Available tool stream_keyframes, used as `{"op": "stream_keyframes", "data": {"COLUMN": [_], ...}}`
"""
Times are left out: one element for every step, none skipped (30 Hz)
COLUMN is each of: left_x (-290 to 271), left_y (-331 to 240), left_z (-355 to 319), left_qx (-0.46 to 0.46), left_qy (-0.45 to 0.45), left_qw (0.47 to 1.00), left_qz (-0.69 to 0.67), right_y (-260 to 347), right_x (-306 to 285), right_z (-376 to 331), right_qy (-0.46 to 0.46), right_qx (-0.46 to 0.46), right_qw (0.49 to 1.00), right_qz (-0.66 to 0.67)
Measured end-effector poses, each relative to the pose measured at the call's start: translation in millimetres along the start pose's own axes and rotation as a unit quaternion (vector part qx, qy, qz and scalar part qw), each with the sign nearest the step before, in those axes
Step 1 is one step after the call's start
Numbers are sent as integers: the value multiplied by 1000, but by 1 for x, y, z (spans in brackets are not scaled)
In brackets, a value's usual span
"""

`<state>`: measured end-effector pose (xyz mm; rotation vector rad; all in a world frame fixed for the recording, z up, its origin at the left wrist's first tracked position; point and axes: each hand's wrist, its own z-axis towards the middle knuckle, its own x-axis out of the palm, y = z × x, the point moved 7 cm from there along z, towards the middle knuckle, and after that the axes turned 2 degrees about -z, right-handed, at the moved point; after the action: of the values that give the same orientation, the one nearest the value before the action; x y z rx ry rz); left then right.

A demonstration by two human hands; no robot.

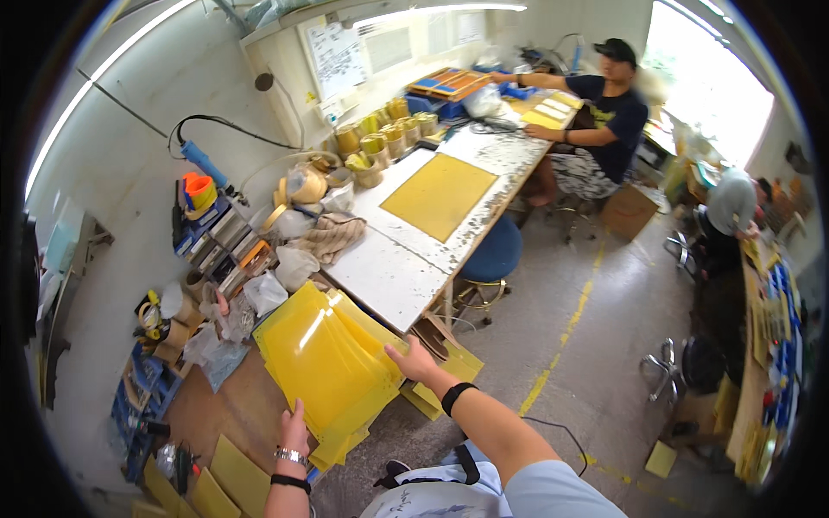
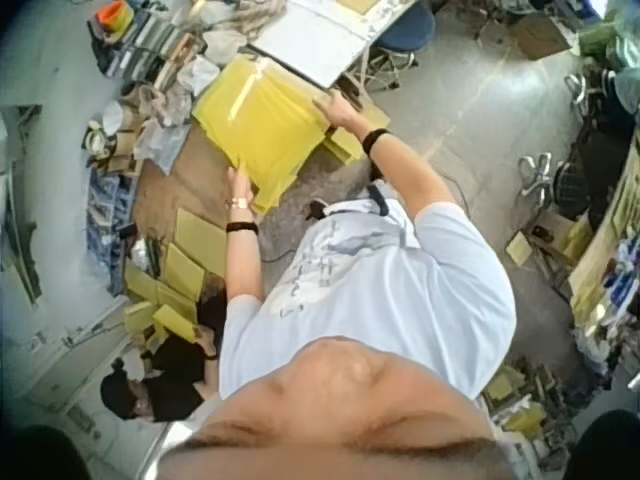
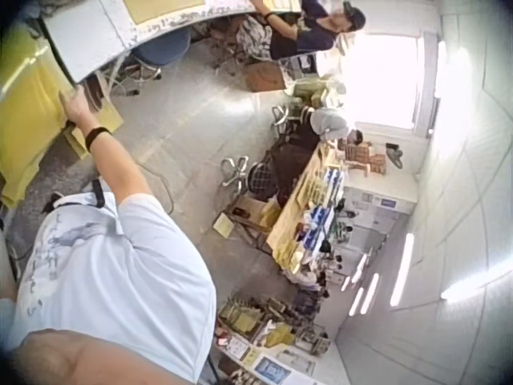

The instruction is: The recorder is seen walking through a fabrication floor, picking up a board with wires and placing it on a workbench to perform assembly or quality control.

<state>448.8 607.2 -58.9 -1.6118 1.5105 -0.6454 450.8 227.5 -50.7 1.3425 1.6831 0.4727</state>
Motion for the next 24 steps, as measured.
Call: {"op": "stream_keyframes", "data": {"left_x": [9, 18, 27, 37, 45, 70, 82, 83, 81, 76, 80, 86, 90, 83, 80, 77, 69, 71, 72, 74, 65, 59, 59, 69], "left_y": [1, 6, 6, 1, -1, -11, -17, -16, -12, -7, -14, -14, -16, -15, -12, -10, -10, -11, -8, -5, -8, -13, -8, -18], "left_z": [8, 11, 12, 8, 2, -9, -20, -21, -20, -21, -25, -29, -32, -29, -30, -27, -22, -22, -22, -18, -13, -11, -10, -10], "left_qx": [27, 26, 40, 50, 47, 64, 80, 76, 48, 21, 22, -9, -38, -35, -37, -38, -36, -77, -119, -120, -83, -45, -45, 0], "left_qy": [5, -16, -35, -49, -64, -54, -47, -59, -69, -78, -85, -59, -34, -42, -20, 3, 0, -11, -19, -15, -78, -138, -131, -125], "left_qw": [999, 999, 999, 996, 995, 988, 977, 977, 985, 990, 990, 991, 992, 992, 994, 996, 997, 996, 993, 992, 990, 971, 973, 967], "left_qz": [-39, -35, 12, 61, 67, 131, 192, 192, 153, 113, 112, 116, 118, 114, 96, 78, 74, 31, -12, -18, 86, 188, 183, 222], "right_y": [2, 0, 0, 2, 4, 3, 4, 6, 8, 10, 9, 7, 1, -3, -6, -4, -5, -9, -9, -12, -4, 4, 10, 14], "right_x": [2, 2, 2, -1, -2, -7, -9, -11, -10, -11, -14, -17, -15, -12, -12, -11, -10, -11, -7, -1, 1, 2, 4, -2], "right_z": [3, 9, 14, 17, 15, 17, 17, 17, 16, 13, 15, 16, 17, 18, 23, 27, 30, 33, 35, 34, 31, 28, 23, 25], "right_qy": [26, 47, 42, 33, 38, 48, 61, 73, 87, 82, 70, 74, 126, 176, 192, 195, 185, 171, 156, 152, 124, 93, 81, 64], "right_qx": [0, -5, 0, 9, 10, 10, 3, -5, -13, -18, -18, -22, 15, 53, 73, 68, 70, 76, 57, 57, 13, -30, -60, -53], "right_qw": [999, 998, 999, 999, 999, 999, 998, 997, 996, 995, 995, 994, 984, 968, 965, 965, 973, 980, 984, 985, 992, 990, 988, 989], "right_qz": [26, 28, 12, -3, 11, 12, 20, 28, 27, 48, 72, 71, 123, 172, 163, 160, 116, 70, 62, 56, -21, -98, -118, -121]}}
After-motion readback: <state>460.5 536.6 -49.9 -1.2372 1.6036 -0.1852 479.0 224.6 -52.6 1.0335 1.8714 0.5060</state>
